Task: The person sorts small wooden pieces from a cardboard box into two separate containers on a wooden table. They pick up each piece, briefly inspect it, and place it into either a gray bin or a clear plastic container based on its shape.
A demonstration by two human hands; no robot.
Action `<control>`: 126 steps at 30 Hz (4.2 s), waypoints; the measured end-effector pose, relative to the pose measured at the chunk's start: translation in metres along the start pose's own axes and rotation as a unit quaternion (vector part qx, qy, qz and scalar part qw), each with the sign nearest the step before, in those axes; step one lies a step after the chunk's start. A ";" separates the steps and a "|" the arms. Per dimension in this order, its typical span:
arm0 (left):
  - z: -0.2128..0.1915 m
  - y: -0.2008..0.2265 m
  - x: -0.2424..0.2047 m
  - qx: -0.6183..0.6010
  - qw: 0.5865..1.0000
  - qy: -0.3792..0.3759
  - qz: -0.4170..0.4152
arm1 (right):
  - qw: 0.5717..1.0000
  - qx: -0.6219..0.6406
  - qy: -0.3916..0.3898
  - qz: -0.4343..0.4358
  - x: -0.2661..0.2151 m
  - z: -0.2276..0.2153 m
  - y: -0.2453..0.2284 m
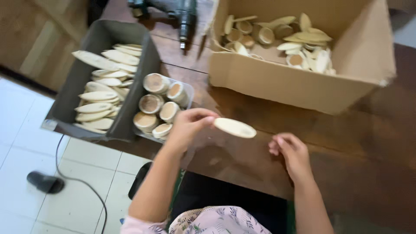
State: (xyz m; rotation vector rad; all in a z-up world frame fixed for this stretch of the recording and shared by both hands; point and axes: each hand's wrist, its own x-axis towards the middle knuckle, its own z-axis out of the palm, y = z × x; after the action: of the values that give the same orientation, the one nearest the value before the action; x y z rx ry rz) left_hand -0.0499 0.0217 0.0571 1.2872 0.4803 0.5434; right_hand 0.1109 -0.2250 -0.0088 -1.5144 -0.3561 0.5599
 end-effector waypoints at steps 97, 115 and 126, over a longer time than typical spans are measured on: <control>0.180 0.064 0.321 0.623 0.735 -0.263 0.041 | 0.915 -0.339 -0.214 0.046 0.298 0.007 -0.188; 0.117 0.023 0.069 -0.017 0.954 -0.297 -0.036 | 0.978 0.100 -0.164 -0.085 0.046 -0.016 -0.097; 0.102 -0.092 0.070 -0.177 0.943 -0.249 -0.130 | 0.959 0.256 -0.124 -0.009 0.054 -0.013 0.001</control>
State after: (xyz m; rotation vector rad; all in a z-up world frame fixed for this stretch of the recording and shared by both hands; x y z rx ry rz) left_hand 0.0778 -0.0290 -0.0132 0.9479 0.1139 0.0631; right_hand 0.1624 -0.2061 -0.0168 -0.9421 -0.3810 0.7648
